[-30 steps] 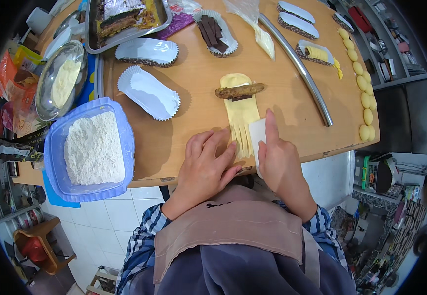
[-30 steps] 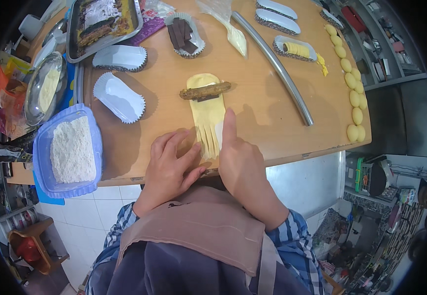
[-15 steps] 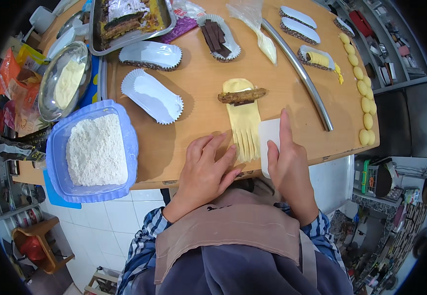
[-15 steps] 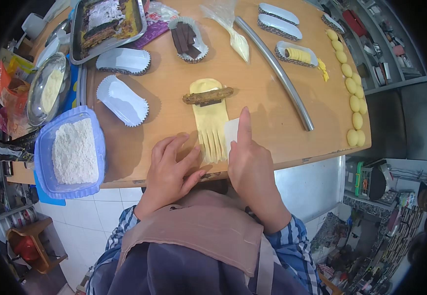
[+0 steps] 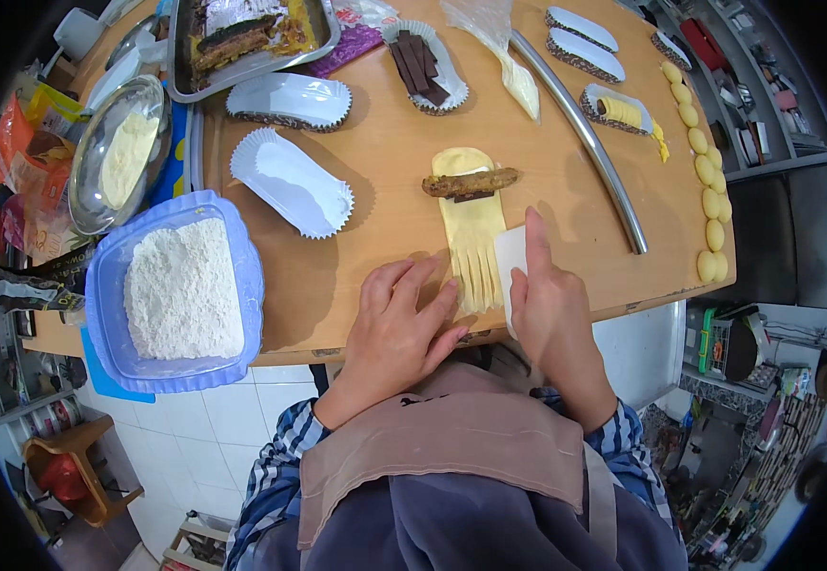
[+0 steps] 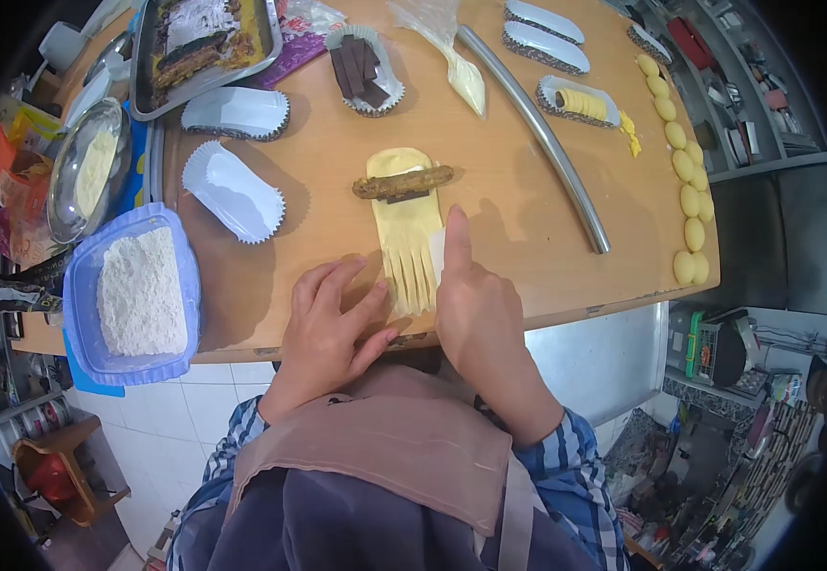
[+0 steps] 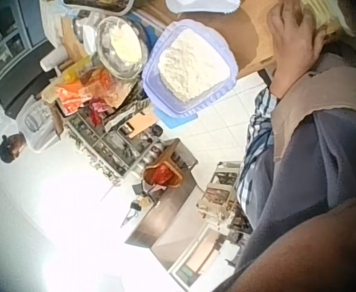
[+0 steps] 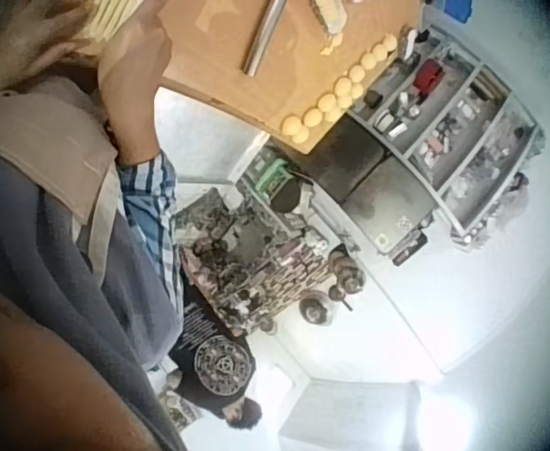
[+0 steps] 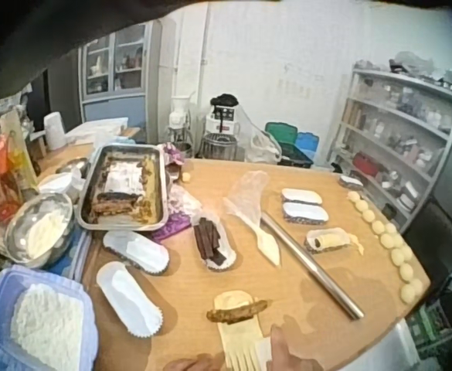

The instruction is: The person prepares a pastry by flattening a piece of dough on a wooden table, piping a line of cream onto it, and placing a chocolate bar on top. They then use a scraper to cut fringe-like slits into the remaining dough before rolling the dough over the fillings and placing the finished pastry into a paper mold.

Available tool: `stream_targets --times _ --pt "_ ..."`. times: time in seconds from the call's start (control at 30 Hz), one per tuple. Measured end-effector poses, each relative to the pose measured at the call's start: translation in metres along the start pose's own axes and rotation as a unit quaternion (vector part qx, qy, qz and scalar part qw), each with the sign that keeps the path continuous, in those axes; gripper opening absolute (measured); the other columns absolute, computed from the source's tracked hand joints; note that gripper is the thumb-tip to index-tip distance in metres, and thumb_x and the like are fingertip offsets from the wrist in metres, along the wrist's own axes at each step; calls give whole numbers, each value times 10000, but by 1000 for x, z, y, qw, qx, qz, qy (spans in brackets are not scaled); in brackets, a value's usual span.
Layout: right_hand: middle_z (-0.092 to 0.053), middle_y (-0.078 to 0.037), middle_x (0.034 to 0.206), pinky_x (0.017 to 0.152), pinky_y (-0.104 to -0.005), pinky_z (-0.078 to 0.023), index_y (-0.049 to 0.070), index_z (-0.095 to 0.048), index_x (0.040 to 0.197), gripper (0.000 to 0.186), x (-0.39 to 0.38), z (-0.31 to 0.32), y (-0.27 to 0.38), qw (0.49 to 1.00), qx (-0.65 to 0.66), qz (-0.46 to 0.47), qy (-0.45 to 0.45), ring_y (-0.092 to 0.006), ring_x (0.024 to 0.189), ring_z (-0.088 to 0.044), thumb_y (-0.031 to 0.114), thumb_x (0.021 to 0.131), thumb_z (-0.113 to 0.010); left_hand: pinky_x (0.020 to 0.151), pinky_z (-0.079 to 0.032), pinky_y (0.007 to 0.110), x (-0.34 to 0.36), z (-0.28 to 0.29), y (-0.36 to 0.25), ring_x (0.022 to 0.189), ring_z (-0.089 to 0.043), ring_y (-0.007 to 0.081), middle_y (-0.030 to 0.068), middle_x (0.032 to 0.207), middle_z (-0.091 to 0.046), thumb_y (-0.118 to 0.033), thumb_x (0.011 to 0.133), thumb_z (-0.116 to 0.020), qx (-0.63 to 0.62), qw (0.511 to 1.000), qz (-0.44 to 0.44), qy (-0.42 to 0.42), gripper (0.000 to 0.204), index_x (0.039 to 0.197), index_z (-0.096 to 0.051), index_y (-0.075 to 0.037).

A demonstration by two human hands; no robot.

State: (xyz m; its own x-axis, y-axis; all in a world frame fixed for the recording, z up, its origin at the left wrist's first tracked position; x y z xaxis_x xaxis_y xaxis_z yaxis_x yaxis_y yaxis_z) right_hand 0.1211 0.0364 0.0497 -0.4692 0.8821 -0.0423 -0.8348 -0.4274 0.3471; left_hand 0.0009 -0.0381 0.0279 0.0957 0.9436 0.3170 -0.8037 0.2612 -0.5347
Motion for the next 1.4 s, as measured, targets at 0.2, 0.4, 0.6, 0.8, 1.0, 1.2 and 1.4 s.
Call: stream_targets --times 0.2,0.4,0.6,0.8,1.0,1.2,1.4 --pt "-628 -235 695 581 -465 -497 -125 -247 1416 707 0 0 -2 1000 13 -12 12 -401 624 -635 8 785 -538 978 -407 480 1 0 0 1171 -448 379 156 1303 -503 -301 722 -785 1 1000 -3 1 483 1143 -659 -102" --pt "-600 -250 664 581 -485 -473 -52 -295 1436 659 -9 3 -6 999 35 -17 -19 -434 617 -609 5 842 -576 975 -404 483 2 2 -3 1169 -450 384 158 1307 -501 -296 720 -789 10 1000 -11 -2 499 1152 -655 -87" --pt "-622 -282 784 622 -481 -478 -37 -308 1443 646 -31 45 -1 994 94 -62 -13 -456 707 -621 6 857 -575 976 -403 483 -3 -1 0 1176 -445 382 159 1315 -492 -281 731 -784 7 1000 2 5 489 1159 -651 -86" --pt "-615 -242 706 576 -475 -475 -73 -232 1457 696 -19 37 -8 995 65 -17 -72 -425 629 -615 15 856 -569 979 -404 480 1 2 -2 1183 -442 375 170 1316 -488 -276 735 -783 6 1000 -2 4 492 1165 -648 -80" --pt "-609 -253 714 576 -471 -464 -74 -257 1453 683 -11 23 -10 996 69 -29 -49 -429 632 -609 2 852 -573 979 -404 475 0 0 0 1180 -443 379 165 1314 -489 -277 738 -781 4 1000 -1 6 499 1173 -642 -75" --pt "-593 -265 685 559 -475 -450 -60 -285 1450 674 -8 16 -10 995 74 -8 -60 -444 612 -592 -21 844 -577 975 -410 473 1 1 0 1169 -447 383 162 1311 -493 -287 735 -782 8 1000 -5 4 503 1169 -644 -74" --pt "-606 -240 678 552 -468 -470 -103 -264 1435 693 -5 4 -6 999 24 5 -36 -410 595 -607 -9 814 -556 972 -413 471 0 0 -1 1160 -453 382 163 1301 -500 -292 722 -785 3 1000 -3 5 498 1147 -654 -67"
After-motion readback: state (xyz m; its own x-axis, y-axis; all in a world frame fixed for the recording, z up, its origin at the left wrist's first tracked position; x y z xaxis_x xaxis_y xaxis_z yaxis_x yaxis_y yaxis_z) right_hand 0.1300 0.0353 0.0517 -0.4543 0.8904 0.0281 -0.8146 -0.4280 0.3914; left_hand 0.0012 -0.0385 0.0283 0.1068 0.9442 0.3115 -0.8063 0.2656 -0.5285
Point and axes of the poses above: each hand's wrist, its own x-axis towards the middle knuckle, its own z-axis out of the back of the hand, y = z × x, the point moved 9 cm from there along x, towards the middle knuckle
